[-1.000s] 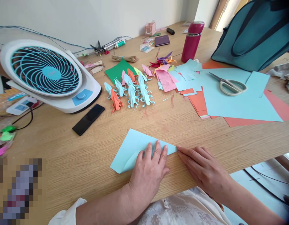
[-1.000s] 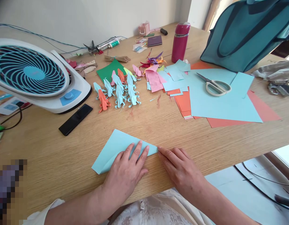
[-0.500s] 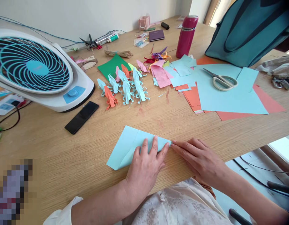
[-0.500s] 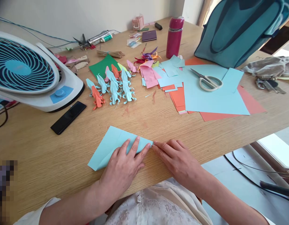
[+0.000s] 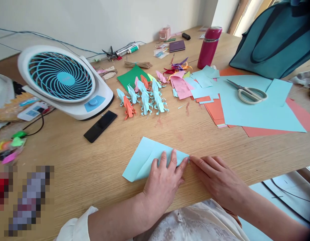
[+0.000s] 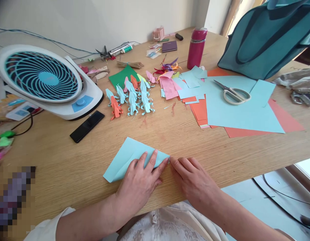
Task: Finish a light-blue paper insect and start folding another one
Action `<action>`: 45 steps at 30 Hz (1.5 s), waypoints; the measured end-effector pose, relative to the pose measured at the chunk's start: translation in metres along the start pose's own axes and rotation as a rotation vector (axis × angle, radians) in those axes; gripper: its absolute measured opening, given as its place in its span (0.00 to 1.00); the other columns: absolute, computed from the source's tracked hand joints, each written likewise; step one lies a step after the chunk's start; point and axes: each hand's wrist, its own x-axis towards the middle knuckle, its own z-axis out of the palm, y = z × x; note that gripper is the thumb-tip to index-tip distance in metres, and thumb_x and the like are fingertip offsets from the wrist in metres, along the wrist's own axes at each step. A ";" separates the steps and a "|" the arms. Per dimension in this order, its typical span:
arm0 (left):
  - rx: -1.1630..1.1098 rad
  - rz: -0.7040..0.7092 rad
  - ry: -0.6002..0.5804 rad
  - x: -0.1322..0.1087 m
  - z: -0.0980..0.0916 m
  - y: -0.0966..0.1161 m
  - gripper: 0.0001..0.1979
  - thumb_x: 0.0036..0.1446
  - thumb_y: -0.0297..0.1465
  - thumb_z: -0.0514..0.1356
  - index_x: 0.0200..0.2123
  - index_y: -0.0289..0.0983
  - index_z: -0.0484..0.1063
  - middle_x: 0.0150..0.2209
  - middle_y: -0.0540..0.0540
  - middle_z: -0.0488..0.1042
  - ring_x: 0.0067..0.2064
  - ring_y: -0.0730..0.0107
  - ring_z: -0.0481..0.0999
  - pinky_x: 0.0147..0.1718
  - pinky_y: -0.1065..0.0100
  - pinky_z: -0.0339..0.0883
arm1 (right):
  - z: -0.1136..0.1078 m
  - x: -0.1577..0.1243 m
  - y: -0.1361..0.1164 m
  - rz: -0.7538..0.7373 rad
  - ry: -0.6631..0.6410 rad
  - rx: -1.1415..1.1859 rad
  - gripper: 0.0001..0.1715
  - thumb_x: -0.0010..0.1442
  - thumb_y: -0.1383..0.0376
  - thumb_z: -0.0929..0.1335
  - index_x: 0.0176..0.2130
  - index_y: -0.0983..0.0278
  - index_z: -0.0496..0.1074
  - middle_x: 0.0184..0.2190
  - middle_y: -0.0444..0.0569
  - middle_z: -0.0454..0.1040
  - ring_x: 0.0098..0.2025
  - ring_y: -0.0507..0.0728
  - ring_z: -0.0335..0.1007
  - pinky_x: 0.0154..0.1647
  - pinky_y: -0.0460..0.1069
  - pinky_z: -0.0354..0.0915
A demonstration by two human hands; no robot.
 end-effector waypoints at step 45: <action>0.022 0.031 0.159 -0.004 0.013 -0.001 0.29 0.62 0.46 0.56 0.64 0.43 0.61 0.59 0.37 0.69 0.59 0.43 0.70 0.58 0.46 0.60 | -0.001 -0.001 0.017 -0.115 -0.113 0.075 0.24 0.60 0.74 0.62 0.55 0.72 0.68 0.56 0.62 0.69 0.43 0.62 0.67 0.46 0.57 0.67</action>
